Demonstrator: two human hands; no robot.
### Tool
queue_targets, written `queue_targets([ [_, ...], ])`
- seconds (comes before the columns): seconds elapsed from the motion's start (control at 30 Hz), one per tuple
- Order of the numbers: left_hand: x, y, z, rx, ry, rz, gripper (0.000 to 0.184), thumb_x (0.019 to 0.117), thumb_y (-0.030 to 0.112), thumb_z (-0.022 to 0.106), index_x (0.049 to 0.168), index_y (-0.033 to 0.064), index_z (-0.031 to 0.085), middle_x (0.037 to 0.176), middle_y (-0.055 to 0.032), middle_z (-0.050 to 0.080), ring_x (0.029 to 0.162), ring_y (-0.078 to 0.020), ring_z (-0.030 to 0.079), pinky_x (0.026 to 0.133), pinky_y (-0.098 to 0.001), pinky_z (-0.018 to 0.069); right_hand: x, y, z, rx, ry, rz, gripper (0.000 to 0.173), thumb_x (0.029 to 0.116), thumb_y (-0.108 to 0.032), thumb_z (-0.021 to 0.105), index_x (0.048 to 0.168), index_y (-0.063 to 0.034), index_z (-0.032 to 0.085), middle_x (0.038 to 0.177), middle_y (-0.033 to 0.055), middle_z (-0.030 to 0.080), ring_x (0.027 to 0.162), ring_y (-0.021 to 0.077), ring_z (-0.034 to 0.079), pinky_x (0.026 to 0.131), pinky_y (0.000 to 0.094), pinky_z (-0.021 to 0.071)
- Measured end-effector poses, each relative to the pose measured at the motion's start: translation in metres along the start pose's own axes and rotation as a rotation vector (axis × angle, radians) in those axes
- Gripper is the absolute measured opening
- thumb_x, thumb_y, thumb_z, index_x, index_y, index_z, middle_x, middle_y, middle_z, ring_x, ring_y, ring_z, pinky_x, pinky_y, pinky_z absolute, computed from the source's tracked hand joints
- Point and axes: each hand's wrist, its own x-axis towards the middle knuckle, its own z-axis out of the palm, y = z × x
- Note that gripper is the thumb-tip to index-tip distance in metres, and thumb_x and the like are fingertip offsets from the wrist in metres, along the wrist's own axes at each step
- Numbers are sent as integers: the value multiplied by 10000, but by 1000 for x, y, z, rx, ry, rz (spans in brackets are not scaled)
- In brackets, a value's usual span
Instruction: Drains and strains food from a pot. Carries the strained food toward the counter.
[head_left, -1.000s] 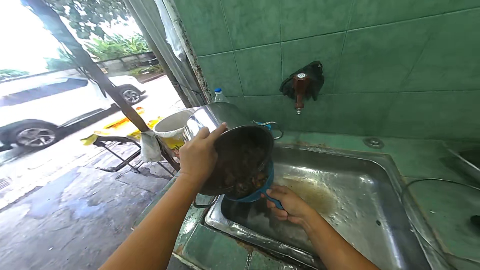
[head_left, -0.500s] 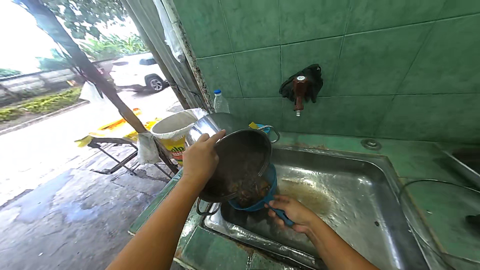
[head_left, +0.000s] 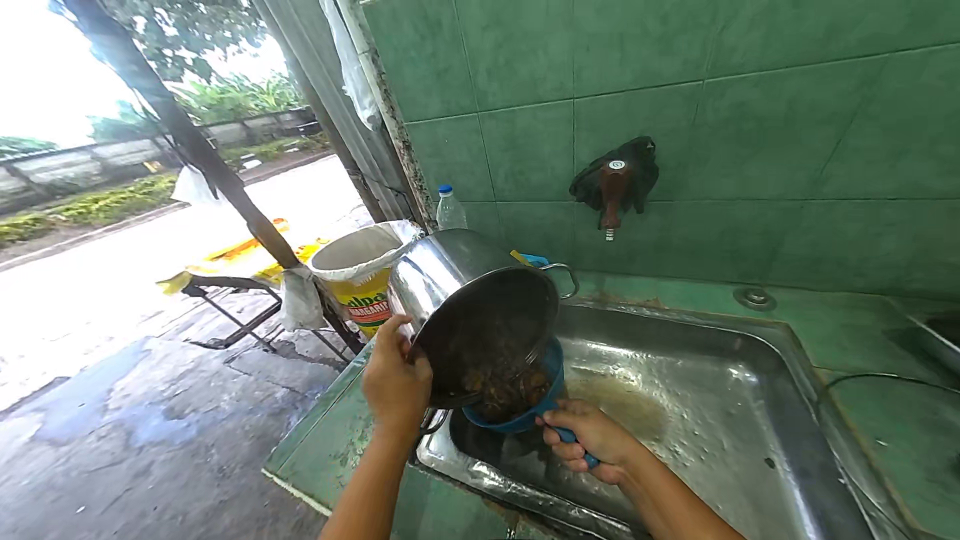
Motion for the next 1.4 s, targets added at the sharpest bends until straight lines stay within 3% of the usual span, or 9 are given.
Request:
queue_targets([
  [0.1,-33,-11,12,-66,88,-146,420,874,6,672,1279,-58,580,891,-200,634,748,-336,629,648,-524,528,-1,1,2,-4,17,-2,163,1120,-167,398,1161,-51,504,701,-17,530,439,17,447,403,143,411],
  [0.23,-54,-19,13,-200,-32,-467,390,927,112,719,1231,-84,573,921,-202,661,822,-299,651,760,-489,536,-2,1,6,-22,30,-3,156,1121,-164,395,1173,-54,492,706,-18,532,441,17,452,406,144,417],
  [0.3,-59,-23,17,-270,4,-496,377,915,100,721,1192,-106,570,842,-165,650,747,-216,623,722,-409,525,-3,0,7,-38,33,-3,157,1121,-169,395,1175,-56,489,705,-19,527,442,19,450,408,147,419],
  [0.43,-56,-31,29,-343,185,-389,490,850,55,720,1250,-104,486,683,-39,600,556,-9,525,562,-208,471,-4,-6,10,-42,46,-6,178,1129,-194,382,1158,-57,493,702,-20,525,437,14,444,402,142,413],
  [0.57,-33,-30,34,-307,168,-231,484,833,39,708,1238,-103,484,601,8,465,495,-31,428,510,-227,408,-2,-5,8,-1,54,5,216,1135,-217,361,1145,-60,510,695,-29,519,440,6,438,402,136,403],
  [0.7,-32,-23,41,-232,169,-39,311,858,71,706,1082,-96,571,562,-23,448,461,-83,424,465,-254,399,-1,4,1,50,62,-10,228,1134,-210,361,1136,-53,526,695,-28,524,443,3,443,404,131,406],
  [0.97,-61,-28,37,-168,164,216,147,850,83,645,894,-56,629,656,-148,648,491,-173,597,464,-296,498,-2,13,-12,26,132,38,200,1133,-218,372,1142,-69,506,695,-26,525,441,18,446,406,147,413],
  [1.23,-70,-26,35,-237,125,193,133,867,89,631,906,-37,619,662,-116,641,506,-79,556,481,-199,460,-13,42,-34,26,17,75,256,1129,-257,369,1159,-80,552,692,-42,545,441,-2,450,403,135,408],
  [1.4,-80,-21,30,-237,101,214,114,855,88,628,882,-22,624,648,-109,632,486,-74,530,464,-192,436,-20,38,-62,-336,71,162,261,1130,-269,378,1218,-77,532,770,-14,605,545,65,570,525,212,517],
])
